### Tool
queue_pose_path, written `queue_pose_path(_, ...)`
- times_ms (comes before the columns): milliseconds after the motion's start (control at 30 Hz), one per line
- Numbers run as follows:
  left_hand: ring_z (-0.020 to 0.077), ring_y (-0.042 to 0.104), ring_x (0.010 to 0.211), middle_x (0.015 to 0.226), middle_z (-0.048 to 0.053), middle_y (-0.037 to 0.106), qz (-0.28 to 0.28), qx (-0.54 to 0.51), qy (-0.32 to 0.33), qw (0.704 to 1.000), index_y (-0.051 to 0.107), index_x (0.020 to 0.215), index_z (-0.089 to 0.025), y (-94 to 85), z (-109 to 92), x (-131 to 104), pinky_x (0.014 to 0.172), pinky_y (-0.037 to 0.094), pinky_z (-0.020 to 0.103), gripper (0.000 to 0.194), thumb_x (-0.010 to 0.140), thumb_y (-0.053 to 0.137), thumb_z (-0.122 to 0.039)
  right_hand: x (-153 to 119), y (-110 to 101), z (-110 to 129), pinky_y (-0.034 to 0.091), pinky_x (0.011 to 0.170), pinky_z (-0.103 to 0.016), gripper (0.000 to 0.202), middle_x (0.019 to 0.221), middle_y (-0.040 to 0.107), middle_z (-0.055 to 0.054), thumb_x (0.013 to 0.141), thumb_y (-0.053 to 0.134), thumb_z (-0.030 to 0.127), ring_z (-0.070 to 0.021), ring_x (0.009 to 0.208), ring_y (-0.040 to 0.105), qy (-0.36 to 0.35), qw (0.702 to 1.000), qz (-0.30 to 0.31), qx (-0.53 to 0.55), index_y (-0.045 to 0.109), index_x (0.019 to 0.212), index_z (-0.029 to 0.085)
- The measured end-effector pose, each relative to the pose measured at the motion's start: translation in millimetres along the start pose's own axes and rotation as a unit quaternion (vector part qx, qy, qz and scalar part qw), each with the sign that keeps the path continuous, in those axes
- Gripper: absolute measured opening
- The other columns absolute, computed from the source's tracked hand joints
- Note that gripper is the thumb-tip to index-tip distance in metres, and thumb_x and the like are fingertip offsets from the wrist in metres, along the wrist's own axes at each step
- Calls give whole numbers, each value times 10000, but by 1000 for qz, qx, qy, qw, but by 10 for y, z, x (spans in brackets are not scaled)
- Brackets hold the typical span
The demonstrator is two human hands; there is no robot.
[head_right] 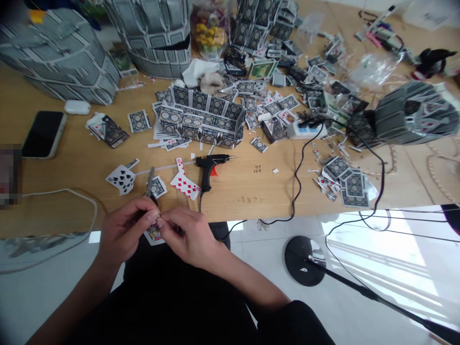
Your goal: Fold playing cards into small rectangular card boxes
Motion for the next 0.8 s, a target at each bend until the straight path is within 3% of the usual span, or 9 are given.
queue_pose_path(233,107,597,683,785,-21,663,14,-9,-46,999,728,935,-211,-29,68,-23,632,486,188,151,1066,676,-267,-15,-84,-49,473,651,-252,167,734,666,8,1057,700,236,-121,653,590,20,999,-32,11,739,904,181)
queue_pose_path(433,117,595,686,774,-7,671,17,-27,-30,999,729,873,-202,-38,51,5,641,487,206,165,1030,717,-252,-16,-84,-83,460,620,-240,211,715,665,12,1051,680,258,-114,628,569,72,996,-19,54,716,858,182)
queue_pose_path(600,116,577,670,757,-4,666,22,-28,-54,998,736,848,-196,7,68,1,615,459,212,184,1012,735,-281,28,-71,-99,387,561,-240,295,655,582,38,1040,678,336,-103,582,475,120,989,6,88,645,787,187)
queue_pose_path(800,115,513,645,705,-11,595,45,-59,-108,991,704,795,-182,58,107,-22,587,429,212,270,1001,734,-355,51,-13,-186,275,553,-266,490,639,369,64,1064,663,411,-103,605,326,151,981,33,119,446,672,212)
Point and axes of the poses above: each hand's wrist, its own x-axis towards the middle knuckle, its own y-axis out of the palm, z = x × y, the point moved 5 cm from there along x, towards the middle knuckle
